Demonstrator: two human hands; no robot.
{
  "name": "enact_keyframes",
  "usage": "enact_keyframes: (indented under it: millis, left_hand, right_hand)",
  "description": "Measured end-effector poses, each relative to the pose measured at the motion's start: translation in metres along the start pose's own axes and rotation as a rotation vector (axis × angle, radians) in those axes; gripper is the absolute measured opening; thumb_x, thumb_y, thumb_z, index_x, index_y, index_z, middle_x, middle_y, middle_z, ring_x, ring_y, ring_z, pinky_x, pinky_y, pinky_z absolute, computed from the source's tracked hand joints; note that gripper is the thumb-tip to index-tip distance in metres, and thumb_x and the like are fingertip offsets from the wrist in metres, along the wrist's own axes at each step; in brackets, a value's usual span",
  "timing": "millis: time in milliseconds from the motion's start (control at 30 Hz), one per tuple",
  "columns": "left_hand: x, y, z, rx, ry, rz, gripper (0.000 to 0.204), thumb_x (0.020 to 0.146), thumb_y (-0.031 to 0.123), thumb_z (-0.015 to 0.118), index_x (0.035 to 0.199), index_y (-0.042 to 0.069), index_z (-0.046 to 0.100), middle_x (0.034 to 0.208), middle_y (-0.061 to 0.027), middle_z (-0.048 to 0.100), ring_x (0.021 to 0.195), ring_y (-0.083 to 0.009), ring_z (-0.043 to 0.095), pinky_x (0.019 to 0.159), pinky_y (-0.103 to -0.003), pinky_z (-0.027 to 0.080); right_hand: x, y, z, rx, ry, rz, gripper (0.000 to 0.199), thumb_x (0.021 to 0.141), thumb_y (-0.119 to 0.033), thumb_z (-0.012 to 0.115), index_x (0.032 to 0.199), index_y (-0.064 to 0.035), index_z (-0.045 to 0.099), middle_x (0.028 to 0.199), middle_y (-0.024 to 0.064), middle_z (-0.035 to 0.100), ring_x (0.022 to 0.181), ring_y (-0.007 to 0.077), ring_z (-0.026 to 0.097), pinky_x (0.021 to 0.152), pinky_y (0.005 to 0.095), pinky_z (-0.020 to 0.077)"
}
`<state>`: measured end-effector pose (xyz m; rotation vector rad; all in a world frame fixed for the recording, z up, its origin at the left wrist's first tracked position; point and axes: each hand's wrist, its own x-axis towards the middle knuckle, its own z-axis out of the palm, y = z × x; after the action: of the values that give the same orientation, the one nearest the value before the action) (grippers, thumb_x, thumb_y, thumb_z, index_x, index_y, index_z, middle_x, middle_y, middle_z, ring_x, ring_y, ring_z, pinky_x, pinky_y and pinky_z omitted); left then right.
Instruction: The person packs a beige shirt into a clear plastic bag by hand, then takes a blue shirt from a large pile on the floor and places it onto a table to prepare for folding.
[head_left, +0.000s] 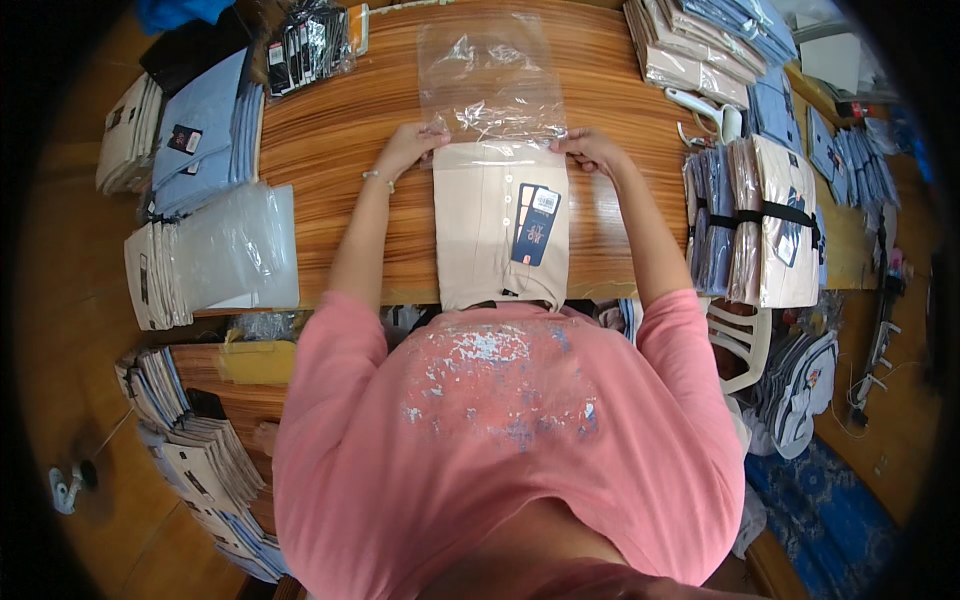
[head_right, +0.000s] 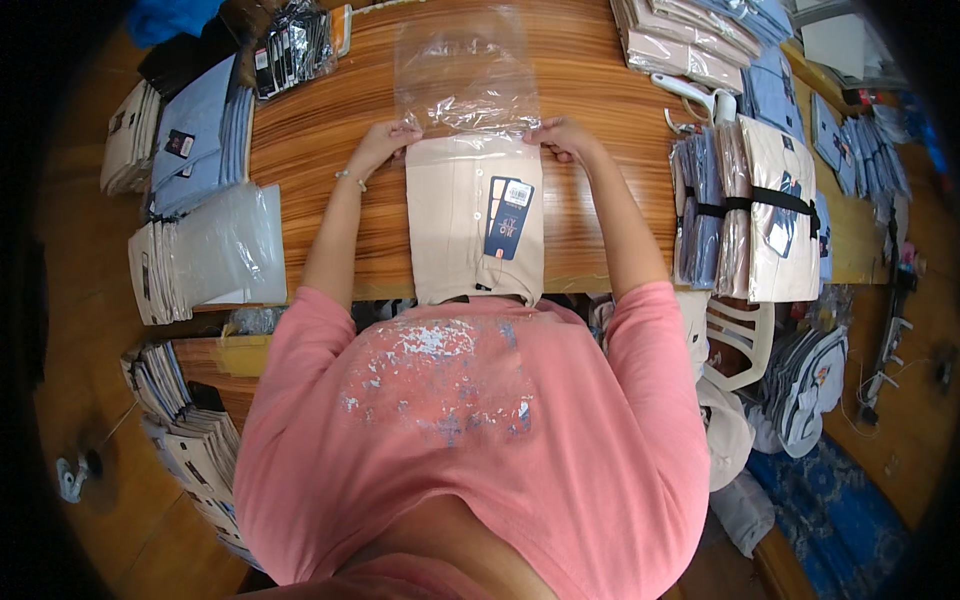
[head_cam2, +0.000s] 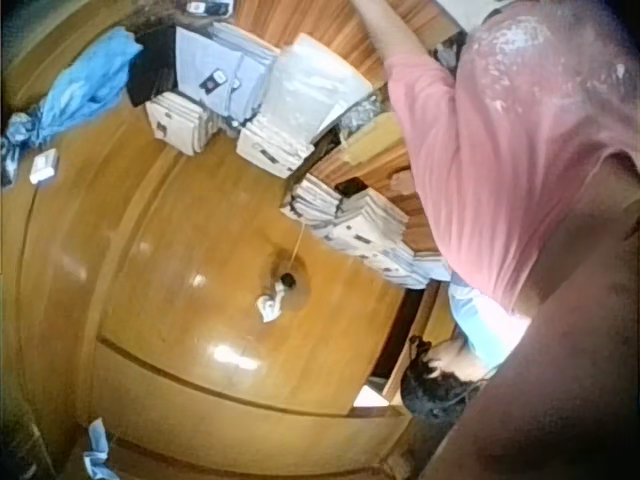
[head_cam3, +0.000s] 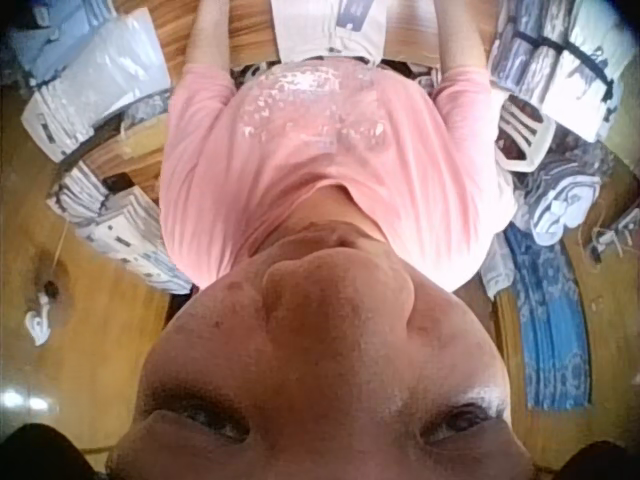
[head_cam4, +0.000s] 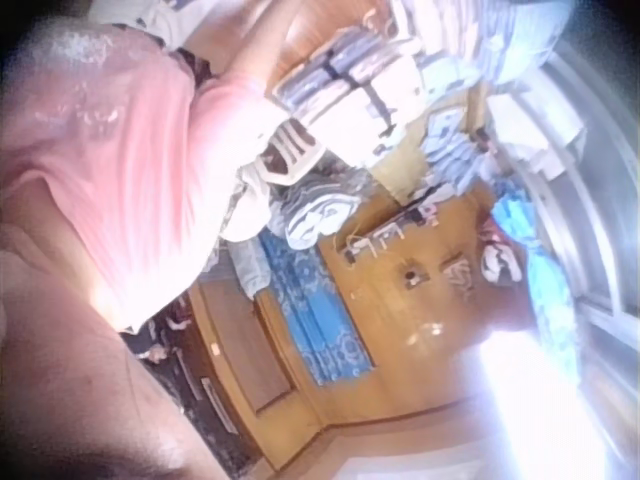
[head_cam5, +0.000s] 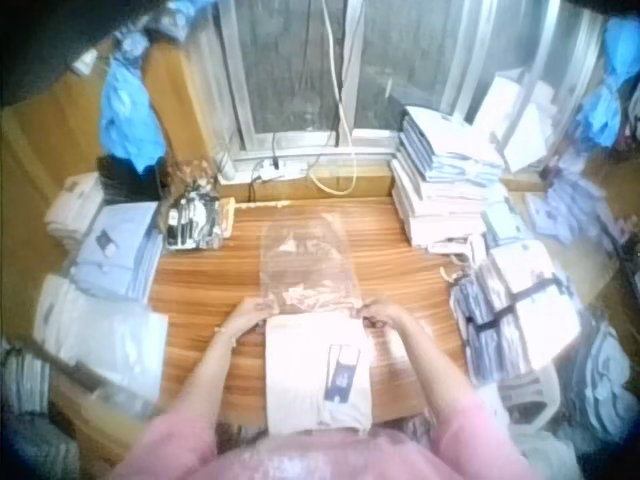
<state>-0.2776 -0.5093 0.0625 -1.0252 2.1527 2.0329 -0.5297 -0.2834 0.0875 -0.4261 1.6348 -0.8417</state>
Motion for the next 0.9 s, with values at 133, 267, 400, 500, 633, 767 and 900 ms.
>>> enact_keyframes:
  millis: [133,267,400,500,633,767,900]
  left_hand:
    - [-0.009,0.018,-0.006,0.092,-0.158,-0.020,0.024,0.077,0.016,0.065,0.098,0.004,0.061,0.079,0.0005,0.061,0.056,-0.0015,0.042,0.047,-0.015,0.031]
    - [-0.023,0.033,-0.002,0.109,-0.171,-0.059,0.029,0.075,0.016,0.067,0.102,0.005,0.059,0.083,0.0015,0.061,0.058,-0.0013,0.043,0.048,-0.015,0.031]
    - [-0.026,0.030,-0.002,0.104,-0.139,-0.081,0.035,0.074,0.015,0.068,0.105,0.005,0.056,0.084,0.0024,0.060,0.060,-0.0009,0.044,0.047,-0.015,0.031]
    - [-0.025,0.027,-0.005,0.120,-0.180,-0.148,0.038,0.073,0.015,0.069,0.107,0.005,0.054,0.083,0.0029,0.059,0.061,-0.0007,0.045,0.045,-0.014,0.030]
    - [-0.031,0.030,-0.003,0.113,-0.245,-0.144,0.043,0.074,0.015,0.069,0.110,0.005,0.050,0.083,0.0031,0.059,0.060,-0.0007,0.044,0.045,-0.014,0.030]
    - [-0.052,0.027,0.005,0.076,-0.265,-0.191,0.045,0.073,0.013,0.069,0.113,0.004,0.049,0.080,0.0023,0.060,0.057,-0.0011,0.044,0.044,-0.015,0.031]
    - [-0.089,0.007,0.021,0.069,-0.318,-0.243,0.044,0.072,0.010,0.069,0.111,0.003,0.051,0.080,-0.0023,0.063,0.056,-0.0024,0.048,0.044,-0.016,0.034]
  right_hand:
    - [0.009,-0.003,-0.006,0.017,-0.025,0.032,0.017,0.074,-0.016,0.070,0.086,-0.0080,0.061,0.049,-0.0089,0.033,0.040,0.0024,0.024,0.035,0.0195,0.0164]
    - [0.015,-0.002,-0.012,-0.010,-0.151,0.031,0.017,0.074,-0.017,0.070,0.085,-0.0093,0.059,0.049,-0.0091,0.032,0.039,0.0024,0.023,0.035,0.0195,0.0158]
    - [0.014,-0.003,-0.019,-0.034,-0.195,0.079,0.017,0.075,-0.018,0.070,0.083,-0.0098,0.056,0.047,-0.0100,0.028,0.038,0.0023,0.021,0.035,0.0191,0.0145]
    - [0.008,-0.001,-0.021,-0.066,-0.256,0.147,0.018,0.077,-0.018,0.069,0.083,-0.0090,0.054,0.046,-0.0104,0.025,0.038,0.0017,0.020,0.035,0.0187,0.0141]
    - [-0.001,0.011,-0.020,0.041,-0.424,0.200,0.017,0.078,-0.017,0.067,0.087,-0.0080,0.055,0.047,-0.0104,0.025,0.038,0.0011,0.021,0.035,0.0186,0.0144]
    - [-0.022,0.030,-0.007,0.100,-0.423,0.202,0.015,0.077,-0.015,0.067,0.086,-0.0067,0.058,0.047,-0.0096,0.029,0.039,0.0013,0.022,0.035,0.0185,0.0154]
    - [-0.049,0.066,0.016,0.046,-0.395,0.106,0.012,0.074,-0.014,0.069,0.080,-0.0057,0.062,0.046,-0.0063,0.038,0.035,0.0029,0.024,0.032,0.0201,0.0161]
